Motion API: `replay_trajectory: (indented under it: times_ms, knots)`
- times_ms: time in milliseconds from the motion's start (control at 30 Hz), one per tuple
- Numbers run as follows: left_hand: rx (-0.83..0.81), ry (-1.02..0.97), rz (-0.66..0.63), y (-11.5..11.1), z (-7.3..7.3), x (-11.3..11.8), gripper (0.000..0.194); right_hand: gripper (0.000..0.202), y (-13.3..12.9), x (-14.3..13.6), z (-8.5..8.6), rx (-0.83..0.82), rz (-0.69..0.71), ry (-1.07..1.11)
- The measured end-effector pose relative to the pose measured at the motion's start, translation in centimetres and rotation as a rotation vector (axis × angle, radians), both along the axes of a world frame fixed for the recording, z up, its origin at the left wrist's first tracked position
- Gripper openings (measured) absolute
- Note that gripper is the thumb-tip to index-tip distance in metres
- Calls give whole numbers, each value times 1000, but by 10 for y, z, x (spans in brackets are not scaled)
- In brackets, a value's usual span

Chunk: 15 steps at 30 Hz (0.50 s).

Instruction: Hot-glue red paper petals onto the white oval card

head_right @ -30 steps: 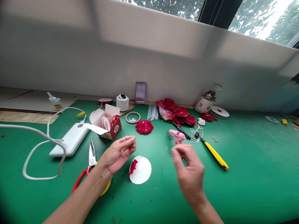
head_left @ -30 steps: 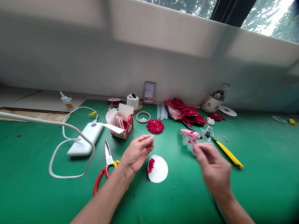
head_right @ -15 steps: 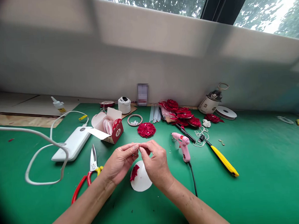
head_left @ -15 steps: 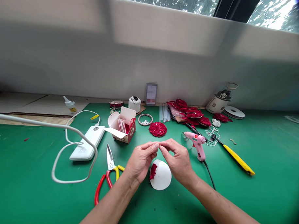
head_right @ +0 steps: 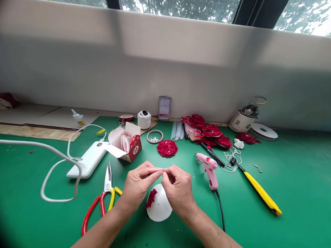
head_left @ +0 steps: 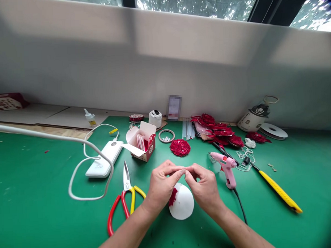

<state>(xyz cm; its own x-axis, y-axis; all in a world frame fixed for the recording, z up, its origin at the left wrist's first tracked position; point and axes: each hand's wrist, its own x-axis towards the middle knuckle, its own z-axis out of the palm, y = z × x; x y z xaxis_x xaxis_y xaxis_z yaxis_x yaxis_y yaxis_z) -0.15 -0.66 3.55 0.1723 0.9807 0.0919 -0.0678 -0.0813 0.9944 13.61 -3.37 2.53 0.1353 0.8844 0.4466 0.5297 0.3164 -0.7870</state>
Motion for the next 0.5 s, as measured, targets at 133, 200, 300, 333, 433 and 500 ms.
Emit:
replay_trajectory:
  times_ms: [133,200,300,333,433,500]
  knots:
    - [-258,-216,-39,6,5,-6,13,21,3,5,-2,-17,-1,-3]
    - [-418,-365,-75,11,4,-9,19,22,4,6,-2,-29,17,-2]
    - [-548,-491,-116,14,0,-10,24,23,4,6,-1,-14,51,-13]
    - [-562,-504,-125,14,-2,-10,25,22,4,5,-1,0,55,-19]
    - [-564,-499,-143,13,-4,-8,25,15,4,5,0,57,49,-29]
    - [-543,-464,-140,13,-4,-7,26,18,5,6,1,93,32,-33]
